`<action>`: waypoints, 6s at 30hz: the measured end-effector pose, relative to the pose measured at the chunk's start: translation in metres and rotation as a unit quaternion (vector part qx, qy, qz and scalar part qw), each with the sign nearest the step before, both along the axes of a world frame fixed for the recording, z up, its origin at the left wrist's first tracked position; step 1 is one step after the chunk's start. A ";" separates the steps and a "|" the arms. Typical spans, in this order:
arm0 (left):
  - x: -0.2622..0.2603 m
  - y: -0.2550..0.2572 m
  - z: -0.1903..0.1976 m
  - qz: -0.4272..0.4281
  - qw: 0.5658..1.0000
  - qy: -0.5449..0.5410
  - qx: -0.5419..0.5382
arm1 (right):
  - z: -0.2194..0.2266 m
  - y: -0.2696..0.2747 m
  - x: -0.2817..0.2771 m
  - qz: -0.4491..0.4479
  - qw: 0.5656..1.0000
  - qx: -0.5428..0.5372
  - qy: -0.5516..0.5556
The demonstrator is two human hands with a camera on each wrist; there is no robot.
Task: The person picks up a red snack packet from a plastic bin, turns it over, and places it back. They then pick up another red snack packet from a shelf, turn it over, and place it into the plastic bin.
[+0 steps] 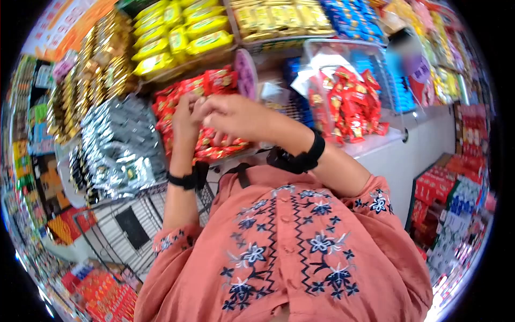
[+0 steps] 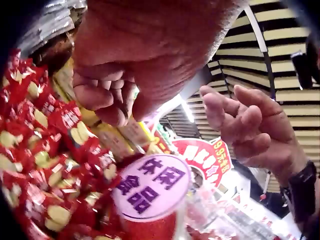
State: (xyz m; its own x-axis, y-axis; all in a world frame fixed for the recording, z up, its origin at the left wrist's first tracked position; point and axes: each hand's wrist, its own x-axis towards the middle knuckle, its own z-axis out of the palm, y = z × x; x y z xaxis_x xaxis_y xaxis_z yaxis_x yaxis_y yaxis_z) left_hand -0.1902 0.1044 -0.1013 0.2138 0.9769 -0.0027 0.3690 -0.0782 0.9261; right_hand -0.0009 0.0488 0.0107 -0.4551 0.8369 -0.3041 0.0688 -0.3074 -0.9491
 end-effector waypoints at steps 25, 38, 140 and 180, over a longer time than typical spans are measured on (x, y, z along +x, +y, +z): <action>0.182 -0.086 0.113 -0.105 0.981 -0.136 -0.095 | -0.049 -0.068 0.370 0.039 0.828 0.087 -0.552; 0.206 -0.102 0.113 -0.133 0.973 -0.116 -0.149 | -0.018 -0.064 0.356 0.013 0.918 -0.027 -0.395; 0.222 -0.111 0.108 -0.117 0.979 -0.122 -0.115 | -0.016 -0.085 0.353 -0.071 0.959 -0.034 -0.273; 0.124 -0.079 0.102 -0.200 0.952 -0.180 -0.148 | 0.006 -0.081 0.138 -0.185 0.951 0.206 -0.135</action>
State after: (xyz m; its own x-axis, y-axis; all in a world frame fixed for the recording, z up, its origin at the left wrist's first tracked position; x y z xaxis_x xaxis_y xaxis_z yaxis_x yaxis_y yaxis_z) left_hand -0.0658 0.0259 0.0007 0.6072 0.7852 -0.1212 0.0192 0.1380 0.9903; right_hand 0.1370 -0.0321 0.0170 -0.0582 0.9981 0.0203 0.2861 0.0361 -0.9575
